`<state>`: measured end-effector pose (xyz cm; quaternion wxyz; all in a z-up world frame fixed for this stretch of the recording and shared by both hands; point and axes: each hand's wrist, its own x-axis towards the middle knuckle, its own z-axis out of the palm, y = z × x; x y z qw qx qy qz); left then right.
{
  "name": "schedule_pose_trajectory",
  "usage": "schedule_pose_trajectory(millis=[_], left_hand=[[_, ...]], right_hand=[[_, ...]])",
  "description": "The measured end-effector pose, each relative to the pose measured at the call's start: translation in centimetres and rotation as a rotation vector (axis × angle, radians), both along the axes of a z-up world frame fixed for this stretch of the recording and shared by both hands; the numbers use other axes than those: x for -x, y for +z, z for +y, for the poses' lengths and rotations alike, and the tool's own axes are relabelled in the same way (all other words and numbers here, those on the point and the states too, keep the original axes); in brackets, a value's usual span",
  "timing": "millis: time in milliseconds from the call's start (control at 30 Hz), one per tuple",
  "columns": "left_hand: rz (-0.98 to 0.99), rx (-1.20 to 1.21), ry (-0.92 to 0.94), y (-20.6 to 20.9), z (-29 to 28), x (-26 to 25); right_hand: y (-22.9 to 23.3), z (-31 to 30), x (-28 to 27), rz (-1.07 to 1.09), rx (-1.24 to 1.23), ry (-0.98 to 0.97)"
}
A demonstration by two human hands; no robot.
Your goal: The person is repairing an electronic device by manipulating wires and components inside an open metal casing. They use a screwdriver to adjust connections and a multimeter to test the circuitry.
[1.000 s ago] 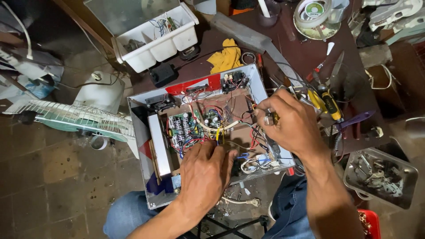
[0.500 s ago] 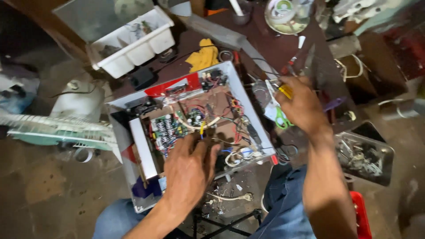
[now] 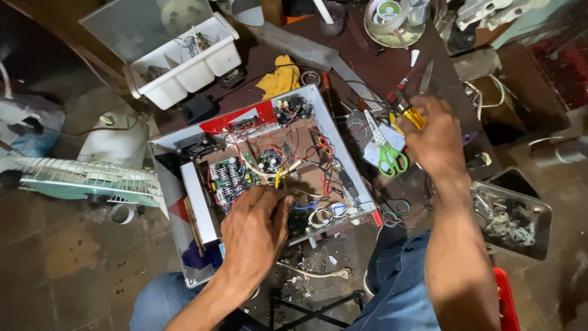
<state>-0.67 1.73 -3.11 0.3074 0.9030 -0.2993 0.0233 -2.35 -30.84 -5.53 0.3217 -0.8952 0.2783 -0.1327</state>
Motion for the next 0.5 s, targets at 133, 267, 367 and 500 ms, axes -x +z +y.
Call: schedule_pose_trajectory(millis=[133,267,367,500], left_hand=[[0.043,-0.003,0.049,0.3,0.1,0.0],[0.143,0.083,0.111,0.8,0.3,0.0],[0.187,0.133,0.123,1.0,0.2,-0.1],[0.295,0.253,0.111,1.3,-0.2,-0.3]], right_hand=[[-1.1,-0.3,0.0,-0.017,-0.006,0.098],[-2.0,-0.6,-0.1,0.007,0.036,0.093],[-0.8,0.4,-0.3,0.016,0.025,0.098],[-1.2,0.2,-1.0,0.028,0.032,0.053]])
